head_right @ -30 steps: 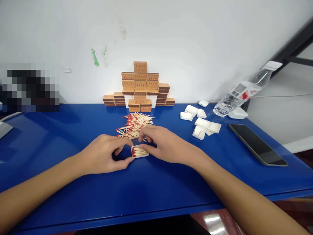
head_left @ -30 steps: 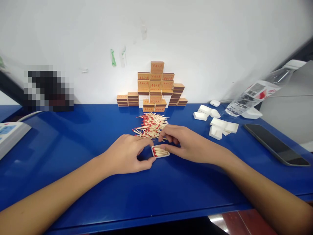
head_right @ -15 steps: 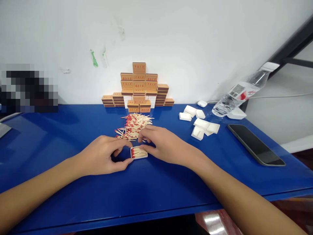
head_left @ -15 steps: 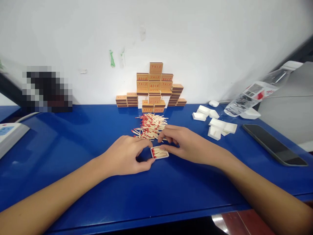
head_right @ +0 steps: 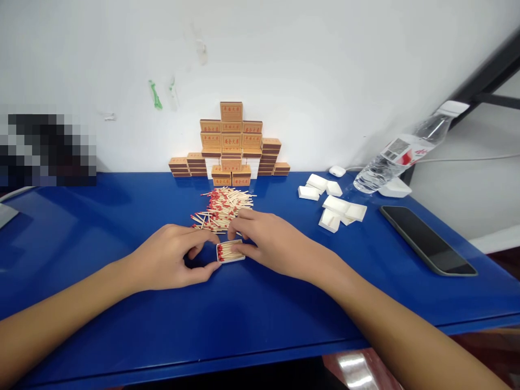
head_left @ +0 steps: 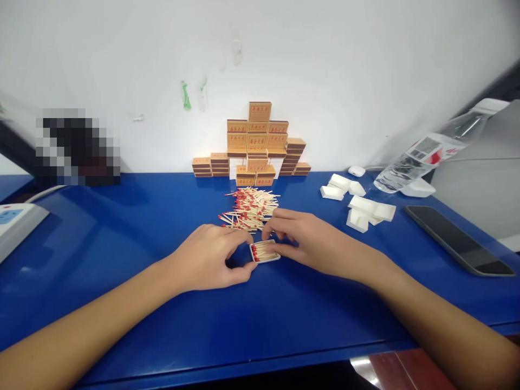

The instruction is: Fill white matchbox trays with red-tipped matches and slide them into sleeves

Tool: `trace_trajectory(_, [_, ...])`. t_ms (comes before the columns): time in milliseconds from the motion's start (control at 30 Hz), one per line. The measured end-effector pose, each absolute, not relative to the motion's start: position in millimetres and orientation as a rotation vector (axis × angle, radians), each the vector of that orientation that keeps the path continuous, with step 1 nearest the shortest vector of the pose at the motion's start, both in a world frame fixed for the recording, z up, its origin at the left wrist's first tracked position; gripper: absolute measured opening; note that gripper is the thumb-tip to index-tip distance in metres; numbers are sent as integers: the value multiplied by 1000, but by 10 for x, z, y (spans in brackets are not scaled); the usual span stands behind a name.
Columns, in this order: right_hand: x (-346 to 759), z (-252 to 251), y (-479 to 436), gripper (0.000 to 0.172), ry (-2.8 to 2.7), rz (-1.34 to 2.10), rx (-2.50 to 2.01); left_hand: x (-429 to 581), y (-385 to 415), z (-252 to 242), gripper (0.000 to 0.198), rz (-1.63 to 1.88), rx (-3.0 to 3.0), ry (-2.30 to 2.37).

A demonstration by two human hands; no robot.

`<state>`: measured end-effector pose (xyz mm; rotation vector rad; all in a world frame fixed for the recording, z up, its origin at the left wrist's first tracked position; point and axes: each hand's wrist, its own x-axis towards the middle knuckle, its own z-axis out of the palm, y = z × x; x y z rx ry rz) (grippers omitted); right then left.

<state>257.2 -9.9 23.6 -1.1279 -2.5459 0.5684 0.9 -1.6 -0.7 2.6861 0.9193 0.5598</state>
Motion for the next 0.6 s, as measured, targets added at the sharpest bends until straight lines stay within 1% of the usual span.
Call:
trace_trajectory(133, [2564,252,-123,3,-2566,559,-1108,6,-13,-14,22,565,2683,926])
trace_trajectory(233, [2554,263,-134,9,-2608,547,-1102,-4,-13,-27,22,575,2690,932])
trace_trajectory(433, [2525,261,-151,8,-2602,520,-1098,-9,-12,-26,20,571,2689,926])
trace_trajectory(600, [2540,287,-160,13,-2628,506,-1093,11,-18,-20,21,574,2696,927])
